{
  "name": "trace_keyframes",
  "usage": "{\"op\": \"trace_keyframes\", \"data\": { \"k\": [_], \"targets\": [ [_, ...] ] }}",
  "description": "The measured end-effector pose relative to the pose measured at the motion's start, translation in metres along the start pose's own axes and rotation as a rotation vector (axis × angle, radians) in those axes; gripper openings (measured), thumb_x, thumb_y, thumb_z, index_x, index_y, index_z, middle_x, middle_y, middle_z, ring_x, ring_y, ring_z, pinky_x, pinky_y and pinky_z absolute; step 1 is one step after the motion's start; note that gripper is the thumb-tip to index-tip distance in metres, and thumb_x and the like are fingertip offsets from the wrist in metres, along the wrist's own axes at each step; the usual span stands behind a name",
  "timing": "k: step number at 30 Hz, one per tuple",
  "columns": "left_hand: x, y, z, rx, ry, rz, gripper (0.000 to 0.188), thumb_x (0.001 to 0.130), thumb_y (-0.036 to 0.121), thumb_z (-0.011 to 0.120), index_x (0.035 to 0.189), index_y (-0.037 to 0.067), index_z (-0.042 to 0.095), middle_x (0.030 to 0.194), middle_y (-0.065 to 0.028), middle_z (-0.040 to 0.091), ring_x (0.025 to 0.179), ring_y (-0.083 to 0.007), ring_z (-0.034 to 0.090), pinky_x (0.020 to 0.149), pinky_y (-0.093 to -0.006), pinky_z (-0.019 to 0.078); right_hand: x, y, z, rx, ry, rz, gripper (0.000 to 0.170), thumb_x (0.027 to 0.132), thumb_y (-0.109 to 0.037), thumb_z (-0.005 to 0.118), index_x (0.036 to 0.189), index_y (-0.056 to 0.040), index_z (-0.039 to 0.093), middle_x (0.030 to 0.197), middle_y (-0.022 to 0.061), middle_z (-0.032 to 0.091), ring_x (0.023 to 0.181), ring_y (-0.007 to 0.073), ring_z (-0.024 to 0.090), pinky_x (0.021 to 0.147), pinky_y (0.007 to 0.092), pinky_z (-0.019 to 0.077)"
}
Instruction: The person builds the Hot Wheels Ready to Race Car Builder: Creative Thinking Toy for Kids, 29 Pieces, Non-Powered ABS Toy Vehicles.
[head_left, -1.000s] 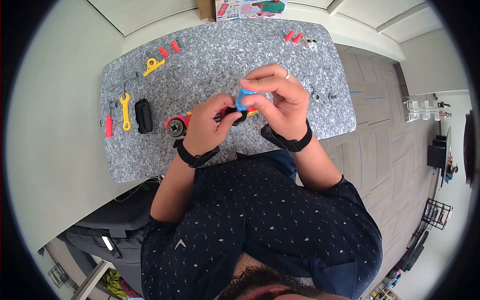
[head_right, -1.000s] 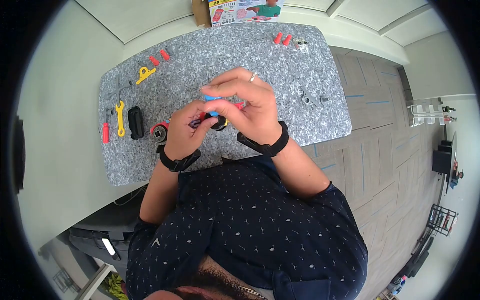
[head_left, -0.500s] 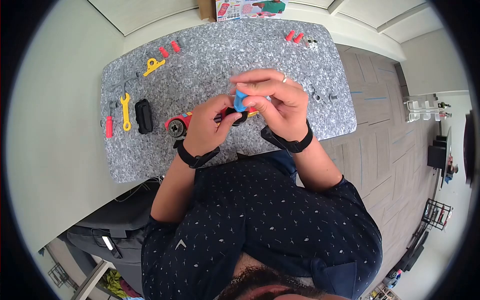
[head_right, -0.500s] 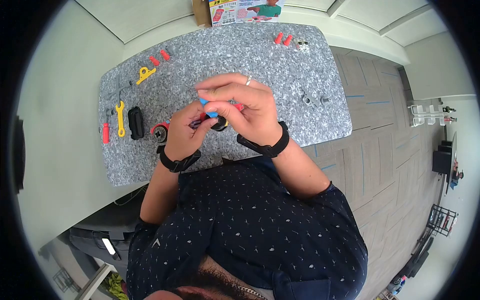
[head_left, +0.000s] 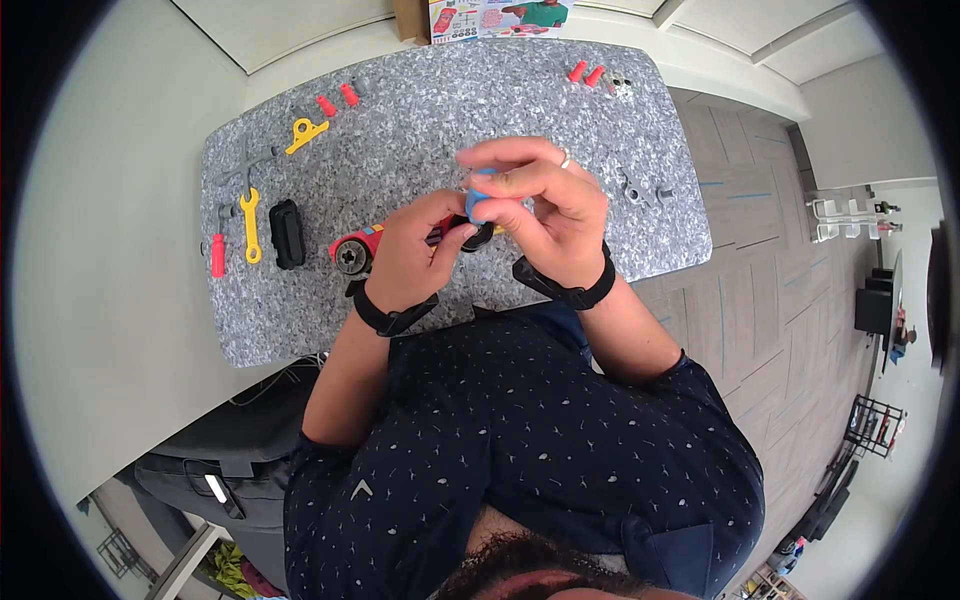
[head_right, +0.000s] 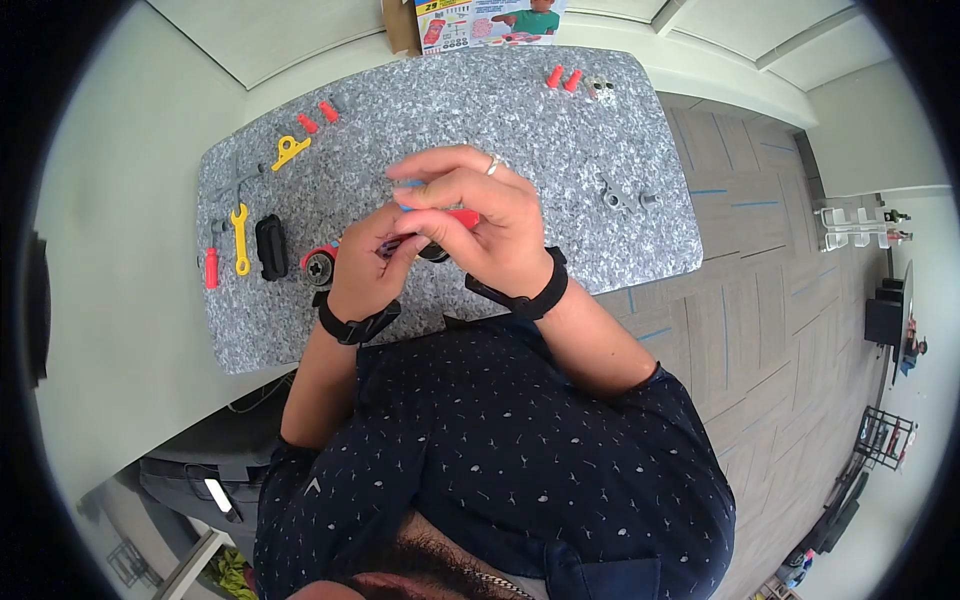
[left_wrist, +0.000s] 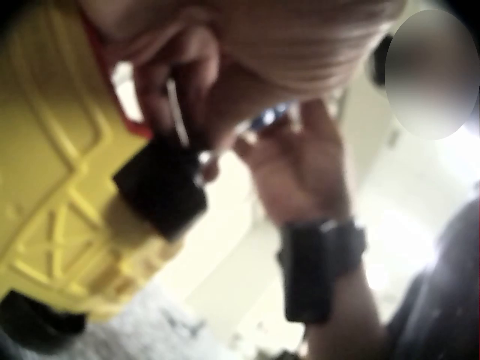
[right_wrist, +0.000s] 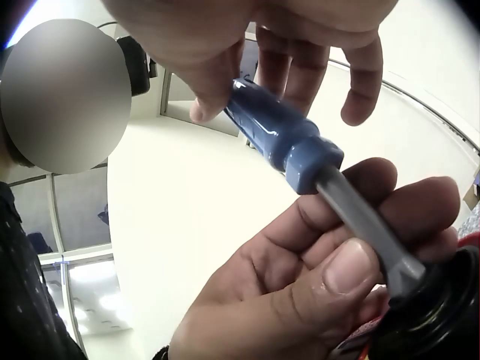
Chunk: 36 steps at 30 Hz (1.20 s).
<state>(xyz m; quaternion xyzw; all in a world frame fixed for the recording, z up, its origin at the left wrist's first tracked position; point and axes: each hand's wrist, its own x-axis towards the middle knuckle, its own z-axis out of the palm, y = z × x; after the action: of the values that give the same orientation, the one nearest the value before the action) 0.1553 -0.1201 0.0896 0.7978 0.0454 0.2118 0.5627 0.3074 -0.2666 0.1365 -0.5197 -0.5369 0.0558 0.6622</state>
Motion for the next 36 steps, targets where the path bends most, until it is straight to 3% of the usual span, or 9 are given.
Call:
{"op": "trace_keyframes", "data": {
  "k": [3, 6, 12, 15, 21, 25, 31, 34, 36],
  "targets": [
    [-0.001, 0.0, 0.0, 0.0, 0.01, -0.007, 0.019, 0.101, -0.003, 0.075, 0.119, 0.001, 0.072, 0.107, -0.0138, 0.078, 0.093, -0.0259, 0.078, 0.083, -0.0362, 0.0602, -0.003, 0.0, 0.001, 0.087, 0.01, 0.056, 0.017, 0.096, -0.005, 0.09, 0.112, -0.0056, 0.085, 0.129, 0.0168, 0.082, 0.108, 0.0241, 0.082, 0.089, 0.0349, 0.0651],
    [-0.003, -0.005, 0.002, 0.002, 0.019, 0.002, 0.019, 0.101, -0.003, 0.075, 0.12, 0.001, 0.072, 0.107, -0.0139, 0.078, 0.093, -0.0251, 0.078, 0.083, -0.0359, 0.0605, -0.002, 0.002, -0.002, -0.122, 0.033, -0.069, 0.016, 0.097, -0.004, 0.088, 0.113, -0.0064, 0.087, 0.128, 0.0169, 0.082, 0.108, 0.0239, 0.082, 0.088, 0.0346, 0.0653],
    [-0.002, -0.006, 0.001, -0.016, 0.016, 0.023, 0.021, 0.101, -0.006, 0.073, 0.121, 0.0, 0.072, 0.107, -0.0137, 0.078, 0.093, -0.024, 0.079, 0.083, -0.035, 0.0608, -0.003, -0.002, -0.001, 0.005, 0.008, -0.009, 0.018, 0.097, -0.001, 0.087, 0.114, -0.0051, 0.088, 0.128, 0.0152, 0.081, 0.105, 0.0224, 0.081, 0.087, 0.0331, 0.0655],
    [-0.003, -0.01, 0.004, -0.038, 0.019, 0.004, 0.021, 0.101, -0.008, 0.071, 0.121, 0.0, 0.072, 0.107, -0.0135, 0.078, 0.093, -0.024, 0.079, 0.083, -0.0347, 0.0607, -0.002, 0.0, -0.005, -0.128, 0.007, -0.084, 0.021, 0.097, 0.001, 0.086, 0.117, -0.0044, 0.088, 0.129, 0.0147, 0.08, 0.103, 0.0216, 0.081, 0.086, 0.0334, 0.0662],
    [-0.004, -0.008, 0.002, -0.035, 0.025, 0.017, 0.022, 0.101, -0.008, 0.07, 0.122, 0.0, 0.072, 0.109, -0.0146, 0.078, 0.092, -0.0236, 0.079, 0.083, -0.0345, 0.0608, -0.004, -0.006, 0.0, -0.08, -0.069, -0.062, 0.022, 0.097, 0.0, 0.087, 0.119, -0.0051, 0.085, 0.129, 0.0187, 0.08, 0.108, 0.0247, 0.079, 0.09, 0.0354, 0.0645],
    [-0.004, -0.012, 0.001, -0.009, 0.001, -0.027, 0.026, 0.101, -0.006, 0.071, 0.127, 0.0, 0.071, 0.11, -0.0157, 0.079, 0.095, -0.0239, 0.079, 0.088, -0.0357, 0.0615, -0.003, -0.003, 0.004, -0.059, -0.032, -0.055, 0.022, 0.101, 0.005, 0.08, 0.119, -0.0047, 0.086, 0.129, 0.0152, 0.079, 0.105, 0.0213, 0.081, 0.086, 0.0326, 0.0668],
    [-0.005, -0.015, 0.016, -0.32, 0.218, 0.017, 0.041, 0.102, -0.002, 0.072, 0.142, 0.0, 0.066, 0.136, -0.0206, 0.074, 0.122, -0.0243, 0.074, 0.106, -0.0377, 0.0557, -0.006, -0.004, 0.004, -0.035, -0.018, -0.06, 0.019, 0.102, 0.002, 0.081, 0.119, -0.0041, 0.086, 0.126, 0.0148, 0.079, 0.106, 0.0219, 0.081, 0.088, 0.0334, 0.067],
    [-0.004, -0.015, 0.011, -0.28, 0.243, 0.029, 0.049, 0.1, 0.002, 0.075, 0.147, 0.002, 0.065, 0.145, -0.0197, 0.07, 0.134, -0.0299, 0.068, 0.117, -0.044, 0.0499, -0.006, -0.003, 0.001, -0.041, -0.01, -0.07, 0.019, 0.101, 0.001, 0.082, 0.119, -0.0039, 0.085, 0.126, 0.0147, 0.079, 0.106, 0.0222, 0.081, 0.089, 0.0336, 0.067],
    [-0.001, 0.005, -0.005, 0.284, 0.178, 0.138, 0.055, 0.096, 0.005, 0.077, 0.15, 0.002, 0.064, 0.146, -0.0187, 0.07, 0.135, -0.0345, 0.067, 0.12, -0.049, 0.0476, -0.005, -0.006, 0.0, -0.061, -0.019, -0.057, 0.019, 0.101, 0.0, 0.082, 0.12, -0.0039, 0.085, 0.126, 0.0145, 0.079, 0.106, 0.0223, 0.081, 0.089, 0.0334, 0.0667]
  ]
}}
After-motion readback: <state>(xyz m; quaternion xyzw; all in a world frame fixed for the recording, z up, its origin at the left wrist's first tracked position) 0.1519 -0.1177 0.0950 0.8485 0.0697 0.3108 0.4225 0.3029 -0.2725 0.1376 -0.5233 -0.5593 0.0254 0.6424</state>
